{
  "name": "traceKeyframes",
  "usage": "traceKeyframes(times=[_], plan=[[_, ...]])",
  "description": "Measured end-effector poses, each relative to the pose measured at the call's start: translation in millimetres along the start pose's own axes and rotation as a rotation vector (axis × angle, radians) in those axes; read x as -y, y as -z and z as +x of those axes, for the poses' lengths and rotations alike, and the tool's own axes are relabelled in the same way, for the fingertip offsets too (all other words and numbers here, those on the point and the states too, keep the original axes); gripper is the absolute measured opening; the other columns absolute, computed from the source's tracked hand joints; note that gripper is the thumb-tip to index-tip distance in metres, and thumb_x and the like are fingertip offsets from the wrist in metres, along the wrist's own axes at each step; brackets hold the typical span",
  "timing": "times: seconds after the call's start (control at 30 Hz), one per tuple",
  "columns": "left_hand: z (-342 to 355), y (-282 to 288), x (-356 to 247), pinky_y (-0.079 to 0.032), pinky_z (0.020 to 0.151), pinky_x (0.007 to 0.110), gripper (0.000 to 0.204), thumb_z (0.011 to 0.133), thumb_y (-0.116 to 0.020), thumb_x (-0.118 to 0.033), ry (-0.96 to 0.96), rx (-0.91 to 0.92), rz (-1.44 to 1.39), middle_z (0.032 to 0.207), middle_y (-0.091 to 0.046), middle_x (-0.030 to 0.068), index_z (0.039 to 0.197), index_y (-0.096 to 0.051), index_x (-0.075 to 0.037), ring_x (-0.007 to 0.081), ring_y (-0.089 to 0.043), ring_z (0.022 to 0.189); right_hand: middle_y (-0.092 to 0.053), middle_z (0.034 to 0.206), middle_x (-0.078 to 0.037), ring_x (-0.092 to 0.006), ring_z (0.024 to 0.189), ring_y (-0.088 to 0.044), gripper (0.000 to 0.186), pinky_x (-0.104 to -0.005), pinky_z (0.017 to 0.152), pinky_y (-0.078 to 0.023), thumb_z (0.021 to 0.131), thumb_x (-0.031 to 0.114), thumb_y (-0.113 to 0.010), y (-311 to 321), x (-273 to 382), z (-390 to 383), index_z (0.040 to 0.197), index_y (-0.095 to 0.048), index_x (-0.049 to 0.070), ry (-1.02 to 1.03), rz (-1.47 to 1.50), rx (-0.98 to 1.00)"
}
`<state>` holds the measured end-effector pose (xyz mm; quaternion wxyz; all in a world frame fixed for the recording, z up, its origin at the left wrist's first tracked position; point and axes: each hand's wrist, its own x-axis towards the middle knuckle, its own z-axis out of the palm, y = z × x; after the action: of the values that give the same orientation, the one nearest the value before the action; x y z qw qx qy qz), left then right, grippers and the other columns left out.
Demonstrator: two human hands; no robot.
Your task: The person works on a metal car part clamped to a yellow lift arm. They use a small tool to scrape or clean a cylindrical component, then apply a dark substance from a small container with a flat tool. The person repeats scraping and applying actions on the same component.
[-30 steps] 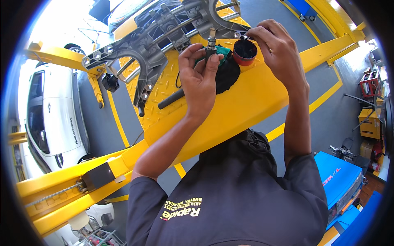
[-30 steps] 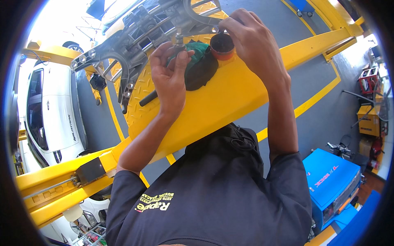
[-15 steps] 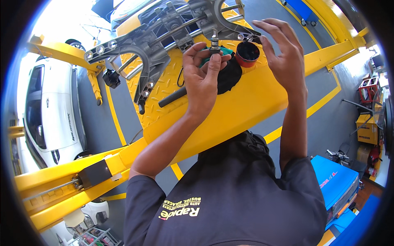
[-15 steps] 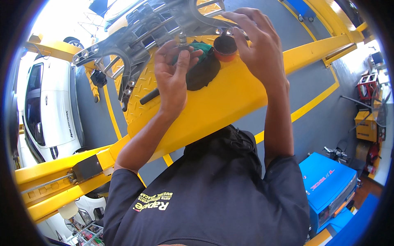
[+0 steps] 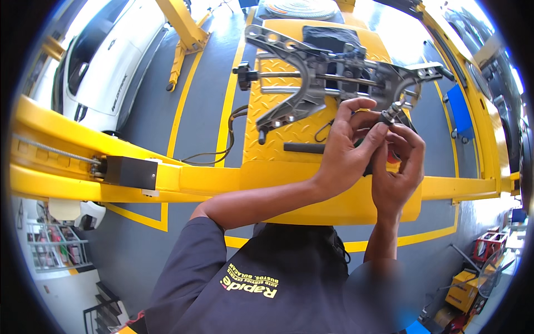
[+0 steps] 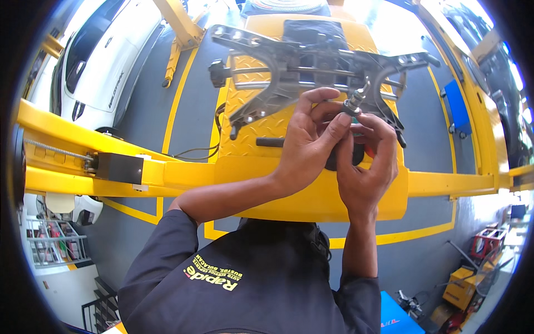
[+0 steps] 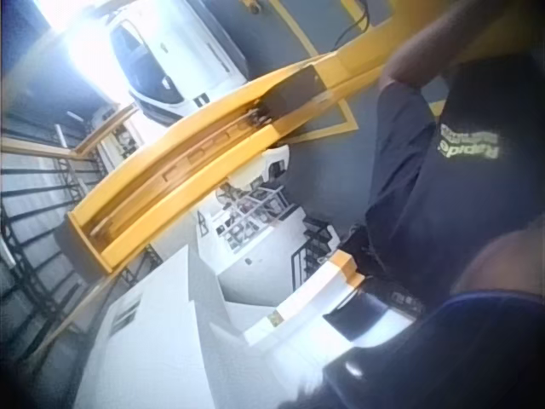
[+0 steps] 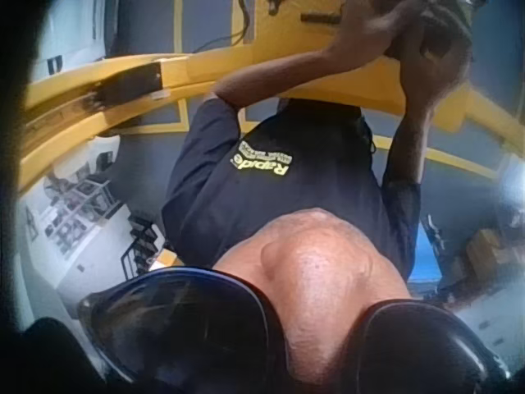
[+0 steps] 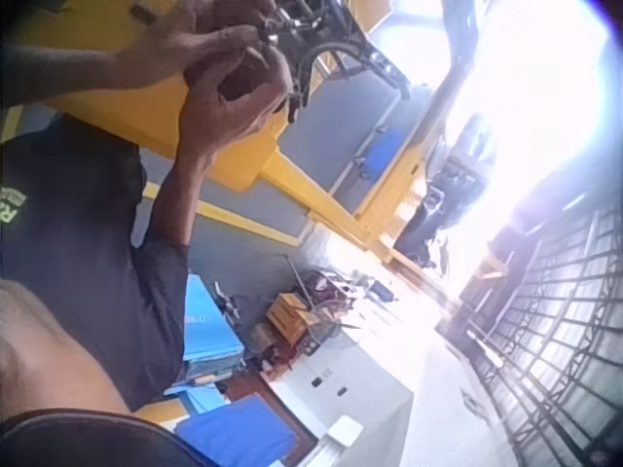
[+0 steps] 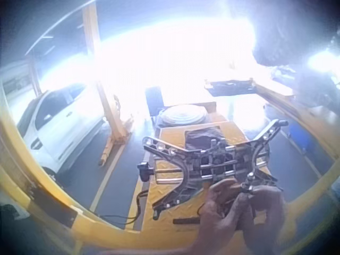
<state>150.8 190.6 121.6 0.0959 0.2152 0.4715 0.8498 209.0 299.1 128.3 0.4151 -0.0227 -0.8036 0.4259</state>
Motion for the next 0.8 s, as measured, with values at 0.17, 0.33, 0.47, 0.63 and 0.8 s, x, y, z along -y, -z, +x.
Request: traceKeyframes(times=[0.17,0.33,0.47,0.63,0.8], plan=[[0.0,28.5,-45.8,-0.061,0.099,0.028,0.041,0.11,-0.066,-0.011,-0.109,-0.046,-0.024,0.127,-0.072,0.0152,0.145,-0.046,-0.005,0.0186,-0.073,0.116,-0.075,0.11,-0.01,-0.0168,0.098,-0.076,0.033,-0.0279,0.082,-0.061,0.094,0.0,-0.078,-39.3,28.9,9.2,0.125,-0.066,0.001,0.039,0.182,0.041],[2.2,62.8,-89.1,-0.06,0.102,0.031,0.041,0.113,-0.061,-0.018,-0.078,-0.098,-0.104,0.136,-0.072,0.0178,0.149,-0.048,-0.005,0.0235,-0.072,0.122,-0.074,0.115,-0.012,-0.0185,0.101,-0.076,0.045,-0.0291,0.081,-0.062,0.09,-0.001,-0.083,-98.7,69.2,16.1,0.129,-0.063,0.001,0.196,0.185,0.025],[7.6,82.9,-110.7,-0.06,0.102,0.032,0.04,0.114,-0.061,-0.022,-0.018,-0.117,-0.174,0.136,-0.073,0.0178,0.148,-0.054,-0.003,0.0233,-0.074,0.12,-0.073,0.112,-0.011,-0.0179,0.095,-0.076,0.044,-0.0292,0.079,-0.062,0.087,0.006,-0.089,-135.5,79.2,21.5,0.124,-0.066,0.003,0.216,0.08,-0.074],[23.0,111.3,-114.7,-0.06,0.106,0.035,0.041,0.111,-0.064,-0.027,0.076,-0.144,-0.324,0.136,-0.073,0.0195,0.143,-0.059,-0.001,0.0248,-0.074,0.119,-0.076,0.104,-0.009,-0.0196,0.086,-0.077,0.028,-0.0302,0.075,-0.062,0.091,0.007,-0.086,-160.2,93.9,27.0,0.115,-0.073,0.003,0.269,-0.109,-0.088],[33.5,133.8,-110.5,-0.055,0.11,0.037,0.036,0.11,-0.066,-0.025,0.172,-0.153,-0.405,0.13,-0.074,0.0162,0.138,-0.062,-0.003,0.022,-0.072,0.119,-0.076,0.102,-0.011,-0.0213,0.084,-0.077,0.022,-0.0315,0.073,-0.061,0.09,0.004,-0.085,-175.6,99.8,35.5,0.11,-0.074,0.002,0.287,-0.237,-0.12]])
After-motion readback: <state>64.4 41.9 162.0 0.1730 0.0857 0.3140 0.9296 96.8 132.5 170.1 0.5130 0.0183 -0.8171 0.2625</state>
